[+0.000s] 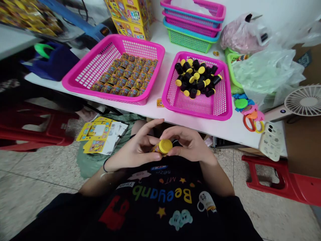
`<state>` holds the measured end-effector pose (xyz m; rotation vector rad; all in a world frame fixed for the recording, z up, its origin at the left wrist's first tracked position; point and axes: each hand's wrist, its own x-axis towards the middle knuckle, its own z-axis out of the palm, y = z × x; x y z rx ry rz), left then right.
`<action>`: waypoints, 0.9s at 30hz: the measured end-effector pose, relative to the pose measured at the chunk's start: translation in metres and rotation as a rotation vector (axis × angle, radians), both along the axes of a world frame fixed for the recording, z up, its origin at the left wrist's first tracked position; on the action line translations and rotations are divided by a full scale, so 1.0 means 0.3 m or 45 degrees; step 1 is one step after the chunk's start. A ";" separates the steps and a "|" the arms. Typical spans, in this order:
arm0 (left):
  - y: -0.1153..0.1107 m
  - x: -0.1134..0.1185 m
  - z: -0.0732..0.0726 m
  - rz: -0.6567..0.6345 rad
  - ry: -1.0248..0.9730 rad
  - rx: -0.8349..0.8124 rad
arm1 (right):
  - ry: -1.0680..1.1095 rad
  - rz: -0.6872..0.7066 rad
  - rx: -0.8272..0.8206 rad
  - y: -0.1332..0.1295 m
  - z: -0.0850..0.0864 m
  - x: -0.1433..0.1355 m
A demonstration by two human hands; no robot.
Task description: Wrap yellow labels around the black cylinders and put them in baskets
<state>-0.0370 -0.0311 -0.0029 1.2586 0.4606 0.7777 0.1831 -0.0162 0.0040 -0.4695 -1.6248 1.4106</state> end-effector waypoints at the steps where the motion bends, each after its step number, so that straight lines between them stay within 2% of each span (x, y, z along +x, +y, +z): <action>1: 0.005 -0.001 -0.004 -0.035 -0.005 -0.036 | 0.037 0.037 -0.041 0.003 -0.007 -0.002; 4: 0.012 0.001 -0.009 -0.053 0.051 -0.073 | 0.051 0.040 -0.086 0.006 -0.014 -0.002; 6: 0.008 0.008 -0.007 0.076 0.123 -0.037 | -0.052 -0.031 -0.063 0.004 -0.007 0.004; 9: -0.003 0.019 0.000 0.360 0.303 0.096 | -0.312 -0.163 -0.018 0.000 0.009 0.016; 11: -0.008 0.022 0.002 0.442 0.419 0.189 | -0.424 -0.243 -0.008 -0.001 0.016 0.021; 17: 0.001 0.011 0.001 0.401 0.494 0.340 | -0.436 -0.320 -0.008 0.003 0.031 0.032; 23: 0.002 0.011 0.001 0.432 0.566 0.555 | -0.392 -0.240 -0.254 0.004 0.029 0.035; 27: 0.006 0.020 0.001 0.465 0.643 0.665 | -0.378 -0.273 -0.286 0.009 0.009 0.035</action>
